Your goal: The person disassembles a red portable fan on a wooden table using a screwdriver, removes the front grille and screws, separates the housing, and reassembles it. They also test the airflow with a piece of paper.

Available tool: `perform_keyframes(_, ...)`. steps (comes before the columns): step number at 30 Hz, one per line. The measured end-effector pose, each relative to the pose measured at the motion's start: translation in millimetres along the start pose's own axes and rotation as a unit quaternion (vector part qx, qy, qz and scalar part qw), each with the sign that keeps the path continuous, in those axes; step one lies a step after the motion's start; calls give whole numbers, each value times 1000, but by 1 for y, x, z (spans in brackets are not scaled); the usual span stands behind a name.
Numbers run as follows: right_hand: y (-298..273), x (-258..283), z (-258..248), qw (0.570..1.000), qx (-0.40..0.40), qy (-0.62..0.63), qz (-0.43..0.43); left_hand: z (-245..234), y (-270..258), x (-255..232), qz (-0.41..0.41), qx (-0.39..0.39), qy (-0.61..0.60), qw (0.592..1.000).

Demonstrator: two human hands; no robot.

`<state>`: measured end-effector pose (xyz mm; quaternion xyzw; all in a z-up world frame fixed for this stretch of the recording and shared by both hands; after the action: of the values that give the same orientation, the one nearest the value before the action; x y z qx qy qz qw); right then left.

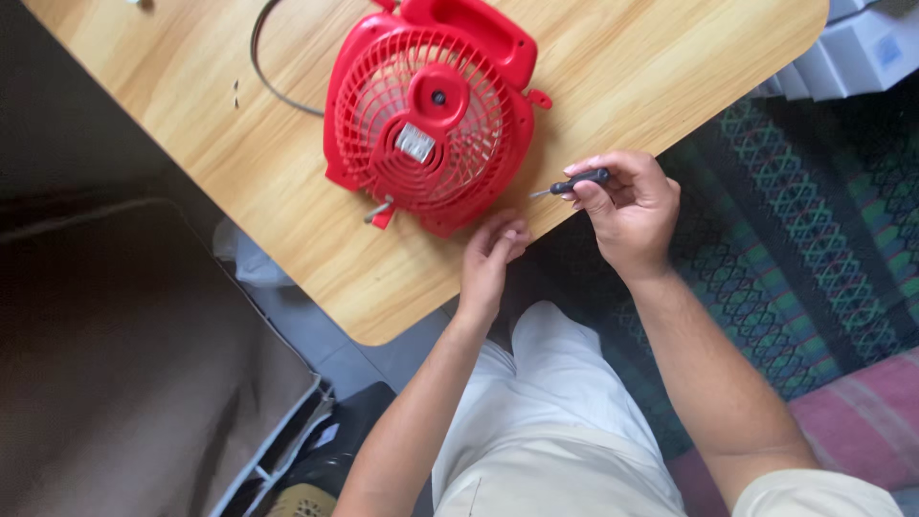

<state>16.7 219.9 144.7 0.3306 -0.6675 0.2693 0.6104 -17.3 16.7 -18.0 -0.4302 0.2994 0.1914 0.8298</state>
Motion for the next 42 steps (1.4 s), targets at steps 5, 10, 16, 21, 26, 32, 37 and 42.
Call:
perform_keyframes(5, -21, 15, 15, 992, 22, -95, -81, 11, -6, -17, 12, -20, -237, 971)
perform_keyframes(10, -13, 17, 34, 983, 45, -151, -91, 24, -4, -19, 37, 32, -433, 900)
perform_keyframes(16, 7, 19, 43, 941, 124, -251, -188, 24, 32, -7, 91, -81, -374, 919)
perform_keyframes(21, 18, 22, 45, 963, 141, -166, -158, -13, 34, -20, 133, -214, -298, 921)
perform_keyframes(26, 29, 36, 42, 975, 175, -33, -136, -35, 18, -42, 189, -278, -249, 908)
perform_keyframes(32, 57, 49, 63, 957, 246, -26, -153, -34, 15, -73, 299, -288, -214, 884)
perform_keyframes(37, 79, 57, 81, 930, 321, -15, -180, -47, 23, -89, 337, -297, -149, 881)
perform_keyframes(42, 95, 64, 106, 913, 350, -49, -204, -77, 43, -110, 348, -334, -62, 874)
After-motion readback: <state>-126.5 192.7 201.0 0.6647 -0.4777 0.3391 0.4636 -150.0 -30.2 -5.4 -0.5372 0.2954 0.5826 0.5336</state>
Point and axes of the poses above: each hand's wrist, its own y-axis towards the middle knuckle, its own z-axis out of the palm, x = y × z, the point moved 3 cm from there along y, towards the middle knuckle, and after that the axes turned 9 degrees about -y, right-handed, at the moved point
